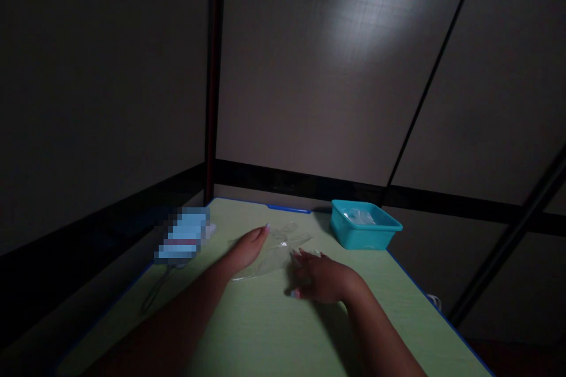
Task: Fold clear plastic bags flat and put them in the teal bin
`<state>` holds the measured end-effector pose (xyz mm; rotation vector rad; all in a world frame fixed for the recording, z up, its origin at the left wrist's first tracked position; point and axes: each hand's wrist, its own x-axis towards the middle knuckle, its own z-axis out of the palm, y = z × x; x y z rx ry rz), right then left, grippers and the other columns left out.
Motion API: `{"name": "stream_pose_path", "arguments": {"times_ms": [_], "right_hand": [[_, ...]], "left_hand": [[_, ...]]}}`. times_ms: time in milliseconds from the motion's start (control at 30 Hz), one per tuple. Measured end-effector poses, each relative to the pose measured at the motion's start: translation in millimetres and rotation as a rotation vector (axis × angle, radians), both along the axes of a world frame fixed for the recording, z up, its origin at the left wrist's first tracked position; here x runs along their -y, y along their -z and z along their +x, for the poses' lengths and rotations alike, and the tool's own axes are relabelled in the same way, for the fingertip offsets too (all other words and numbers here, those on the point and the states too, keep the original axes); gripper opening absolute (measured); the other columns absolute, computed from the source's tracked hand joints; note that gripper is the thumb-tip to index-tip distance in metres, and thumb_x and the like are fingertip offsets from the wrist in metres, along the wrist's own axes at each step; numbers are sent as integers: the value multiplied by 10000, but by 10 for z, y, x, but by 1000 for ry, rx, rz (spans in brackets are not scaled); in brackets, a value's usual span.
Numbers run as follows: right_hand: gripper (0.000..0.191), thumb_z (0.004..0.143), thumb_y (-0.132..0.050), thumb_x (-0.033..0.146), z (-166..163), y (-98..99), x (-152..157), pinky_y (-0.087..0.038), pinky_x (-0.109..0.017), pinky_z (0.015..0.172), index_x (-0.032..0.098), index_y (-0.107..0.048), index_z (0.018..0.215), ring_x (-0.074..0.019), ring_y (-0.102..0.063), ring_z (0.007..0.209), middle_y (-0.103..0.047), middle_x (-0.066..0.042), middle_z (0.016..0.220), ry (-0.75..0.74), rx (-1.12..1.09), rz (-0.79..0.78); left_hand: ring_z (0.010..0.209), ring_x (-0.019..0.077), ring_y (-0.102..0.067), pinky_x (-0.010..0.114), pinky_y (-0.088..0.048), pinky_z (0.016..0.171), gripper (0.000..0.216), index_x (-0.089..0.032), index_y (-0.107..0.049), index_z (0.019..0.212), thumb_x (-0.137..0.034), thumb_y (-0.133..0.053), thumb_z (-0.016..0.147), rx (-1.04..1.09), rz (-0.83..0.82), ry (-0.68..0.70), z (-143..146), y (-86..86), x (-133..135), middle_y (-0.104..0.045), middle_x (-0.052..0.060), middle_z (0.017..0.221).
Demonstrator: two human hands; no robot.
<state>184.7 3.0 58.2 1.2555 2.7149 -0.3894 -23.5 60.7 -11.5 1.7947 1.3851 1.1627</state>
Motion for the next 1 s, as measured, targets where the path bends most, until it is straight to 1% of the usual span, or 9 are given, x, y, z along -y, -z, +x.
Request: {"name": "stream_pose_path", "arguments": {"times_ms": [67,167,333,500,567,700,833,933,1000], "right_hand": [[419,746,-521,431,-32,29,-7,-185,-580,953,202,-591,1091,-312,-233,1269,-318,-156,1364,27,18,30],[427,757,-498,437,-75,88,-22,-159,-581,965,204,-577,1107,-296,-205,1283,-258,-142,1394,26,-5,81],[398,778,-470,443,-119,133,-20,-129,-573,980,218,-589,1084,-287,-235,1273,-260,-108,1401,-21,-88,115],[404,771,-485,423,-128,163,-40,-110,-568,985,197,-582,1092,-288,-244,1267,-299,-125,1382,8,-53,124],[395,779,-473,423,-131,177,-50,-110,-566,984,215,-573,1100,-283,-296,1242,-345,-114,1361,-3,-77,139],[344,806,-429,422,-148,173,-60,-103,-550,984,228,-602,1031,-261,-470,1097,-550,-100,1180,-20,-122,140],[313,807,-432,403,-130,160,-103,-186,-445,977,201,-649,907,-227,-547,955,-654,-88,970,16,-174,202],[304,803,-442,384,-75,165,-176,-344,-294,811,180,-667,815,-175,-571,791,-674,-72,832,50,-253,269],[342,804,-436,400,-30,171,-237,-352,-238,618,155,-672,758,-138,-539,634,-665,-71,725,118,-278,285]], "left_hand": [[1160,195,-445,318,-275,1011,541,-177,-573,1089,-556,-287,831,-3,1,4,2,7,-7,-551,51,1200],[1156,195,-450,316,-283,1008,538,-168,-576,1080,-550,-286,835,4,3,7,6,7,-12,-555,57,1195],[1146,195,-460,318,-279,1013,537,-170,-575,1085,-549,-287,836,5,1,24,5,-3,-5,-554,56,1196],[1172,195,-431,311,-255,1026,553,-152,-559,1115,-546,-289,836,0,0,23,9,-11,9,-530,64,1223],[1167,194,-435,308,-262,1022,548,-155,-558,1117,-541,-284,841,-8,8,40,11,-15,12,-535,56,1219],[1155,202,-444,316,-269,1020,546,-151,-540,1140,-531,-275,850,-55,67,49,31,-21,49,-533,64,1220],[1201,203,-386,321,-236,1043,504,-183,-528,1164,-522,-385,819,-151,123,137,93,-30,181,-483,60,1271],[1244,203,-320,340,-222,1054,546,-217,-426,1262,-506,-447,798,-217,104,318,144,-26,299,-384,41,1351],[1251,214,-308,354,-225,1053,618,-227,-362,1303,-497,-505,766,-271,75,395,163,-17,349,-336,43,1378]]}}
